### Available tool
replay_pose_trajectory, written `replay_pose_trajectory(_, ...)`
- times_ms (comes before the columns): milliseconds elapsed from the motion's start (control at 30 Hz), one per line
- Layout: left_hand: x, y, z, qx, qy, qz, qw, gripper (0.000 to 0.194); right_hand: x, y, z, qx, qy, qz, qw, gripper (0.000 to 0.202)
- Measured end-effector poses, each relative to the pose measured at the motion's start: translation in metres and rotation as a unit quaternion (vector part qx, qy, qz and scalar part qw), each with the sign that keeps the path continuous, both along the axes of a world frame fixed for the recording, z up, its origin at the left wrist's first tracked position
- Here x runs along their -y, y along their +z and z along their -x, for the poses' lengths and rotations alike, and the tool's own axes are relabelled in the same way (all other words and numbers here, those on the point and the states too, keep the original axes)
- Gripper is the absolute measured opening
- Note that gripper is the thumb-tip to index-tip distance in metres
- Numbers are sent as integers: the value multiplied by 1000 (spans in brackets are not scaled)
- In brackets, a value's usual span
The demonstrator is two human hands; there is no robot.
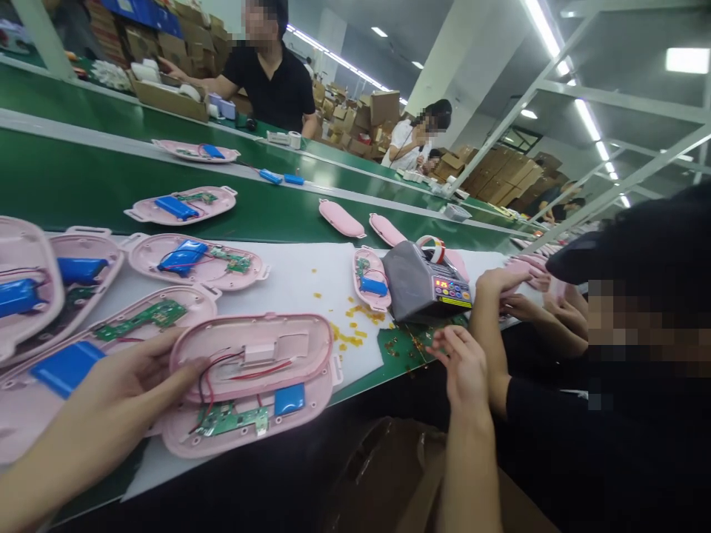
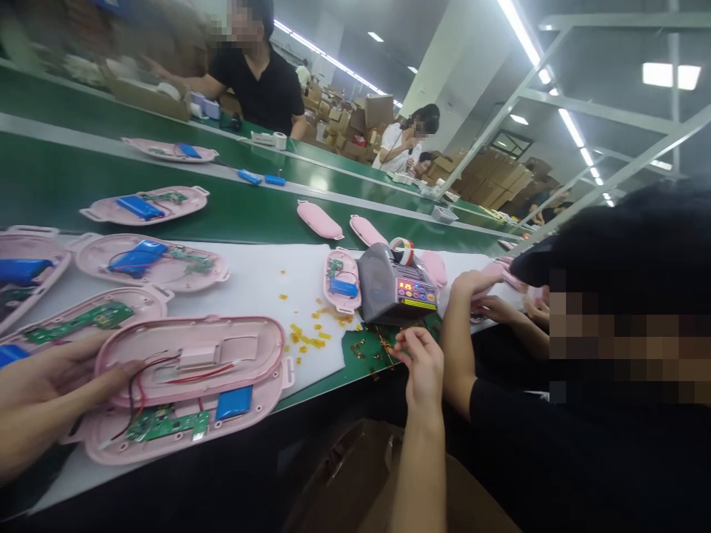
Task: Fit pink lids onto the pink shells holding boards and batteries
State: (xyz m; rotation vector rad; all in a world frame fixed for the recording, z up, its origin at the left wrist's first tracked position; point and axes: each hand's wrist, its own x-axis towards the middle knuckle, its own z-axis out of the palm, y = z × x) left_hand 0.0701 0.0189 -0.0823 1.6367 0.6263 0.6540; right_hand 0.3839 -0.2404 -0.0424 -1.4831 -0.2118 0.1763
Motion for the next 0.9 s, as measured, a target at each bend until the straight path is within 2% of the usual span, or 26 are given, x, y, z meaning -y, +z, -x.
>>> replay_pose_trajectory(67, 10, 22, -2, -51, 33, -12, 998, 27, -12, 15, 36, 101, 83, 39, 991, 31)
replay_pose_trajectory(133, 17, 38, -4, -54, -7, 48, 997, 32, -36, 35, 74, 232, 205, 92, 946, 25)
replay_pose_trajectory(167, 19, 43, -5, -35, -25, 74, 996, 31, -52, 46, 91, 298, 269, 127, 907, 24)
replay_pose_trajectory(267, 19, 46, -5, 16, -55, 121, 991, 23, -106, 68, 130, 454, 420, 226, 753, 20)
replay_pose_trajectory(333, 18, 42, -4, 35, -65, 123, 990, 18, -138, 71, 144, 520, 463, 269, 666, 19)
replay_pose_trajectory(400, 18, 38, -2, 47, -72, 100, 991, 15, -158, 66, 149, 565, 470, 299, 608, 21)
replay_pose_trajectory(500, 18, 34, -1, 41, -63, 55, 996, 13, -166, 57, 149, 598, 454, 331, 572, 23)
replay_pose_trajectory(700, 21, 35, 1, 5, -9, 19, 1000, 14, -166, 54, 150, 629, 423, 348, 551, 25)
replay_pose_trajectory(900, 21, 33, 0, 10, -3, 15, 1000, 13, -173, 48, 154, 679, 377, 349, 524, 34)
